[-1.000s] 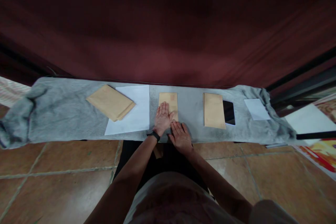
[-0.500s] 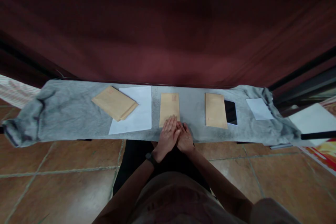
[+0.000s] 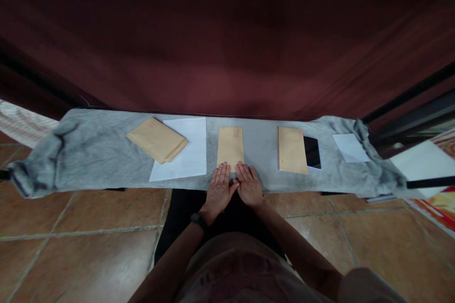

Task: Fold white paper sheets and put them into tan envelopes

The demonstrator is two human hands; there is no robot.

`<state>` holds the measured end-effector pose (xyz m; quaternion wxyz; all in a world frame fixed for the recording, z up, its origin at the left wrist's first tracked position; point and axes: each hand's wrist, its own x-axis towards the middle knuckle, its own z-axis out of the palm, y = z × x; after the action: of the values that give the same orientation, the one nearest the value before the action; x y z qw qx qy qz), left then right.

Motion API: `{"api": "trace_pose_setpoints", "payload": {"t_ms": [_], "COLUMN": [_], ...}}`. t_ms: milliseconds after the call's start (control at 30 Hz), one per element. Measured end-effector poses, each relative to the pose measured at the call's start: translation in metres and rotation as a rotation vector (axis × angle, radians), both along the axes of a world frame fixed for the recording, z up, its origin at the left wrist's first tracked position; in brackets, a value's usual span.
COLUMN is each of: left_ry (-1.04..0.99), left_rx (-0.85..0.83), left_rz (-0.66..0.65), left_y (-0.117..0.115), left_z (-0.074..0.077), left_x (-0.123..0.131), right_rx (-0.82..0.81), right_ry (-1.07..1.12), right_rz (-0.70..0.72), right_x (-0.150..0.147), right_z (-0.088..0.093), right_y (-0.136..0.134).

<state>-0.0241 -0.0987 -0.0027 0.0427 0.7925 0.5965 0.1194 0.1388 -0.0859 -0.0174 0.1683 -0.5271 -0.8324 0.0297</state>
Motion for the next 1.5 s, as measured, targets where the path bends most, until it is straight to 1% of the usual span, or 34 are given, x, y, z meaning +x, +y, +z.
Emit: {"api": "trace_pose_setpoints", "payload": {"t_ms": [133, 233, 333, 433, 533, 600, 767, 867, 1000, 1100, 1233, 1367, 1500], "left_ry": [0.004, 0.01, 0.017, 0.014, 0.017, 0.024, 0.029, 0.023, 0.014, 0.012, 0.0, -0.004, -0.002], "left_rx": [0.018, 0.02, 0.015, 0.007, -0.004, -0.012, -0.003, 0.01, 0.014, 0.018, 0.027, 0.028, 0.038], "left_rz": [0.011, 0.001, -0.03, -0.043, -0.036, -0.037, -0.038, -0.041, -0.046, -0.042, -0.034, -0.035, -0.022], "left_y": [-0.001, -0.002, -0.003, -0.004, -0.004, -0.004, -0.004, -0.003, -0.003, -0.003, -0.002, -0.002, -0.001], "left_z": [-0.002, 0.002, 0.007, 0.009, 0.006, 0.004, 0.002, 0.003, 0.004, 0.003, 0.001, 0.001, 0.0], "left_x": [-0.001, -0.002, -0.003, -0.004, -0.004, -0.004, -0.004, -0.004, -0.004, -0.003, -0.002, -0.002, -0.002], "right_rx": [0.02, 0.014, -0.014, -0.044, -0.065, -0.07, -0.052, -0.048, -0.068, -0.092, -0.131, -0.164, -0.227], "right_ry": [0.023, 0.015, 0.015, 0.047, 0.072, 0.071, 0.059, 0.057, 0.028, -0.011, -0.062, -0.075, -0.073], "right_rz": [-0.076, -0.108, -0.111, -0.073, 0.058, 0.114, 0.05, 0.04, 0.033, 0.072, 0.119, 0.116, 0.06], "right_x": [0.0, 0.001, 0.004, 0.007, 0.007, 0.005, -0.001, 0.001, 0.008, 0.011, 0.011, 0.007, 0.0], "right_z": [-0.003, -0.002, 0.002, 0.01, 0.017, 0.018, 0.012, 0.01, 0.011, 0.014, 0.018, 0.019, 0.02], "right_y": [-0.004, -0.006, -0.004, -0.002, -0.003, -0.005, -0.009, -0.009, -0.006, 0.003, 0.027, 0.06, 0.091]}}
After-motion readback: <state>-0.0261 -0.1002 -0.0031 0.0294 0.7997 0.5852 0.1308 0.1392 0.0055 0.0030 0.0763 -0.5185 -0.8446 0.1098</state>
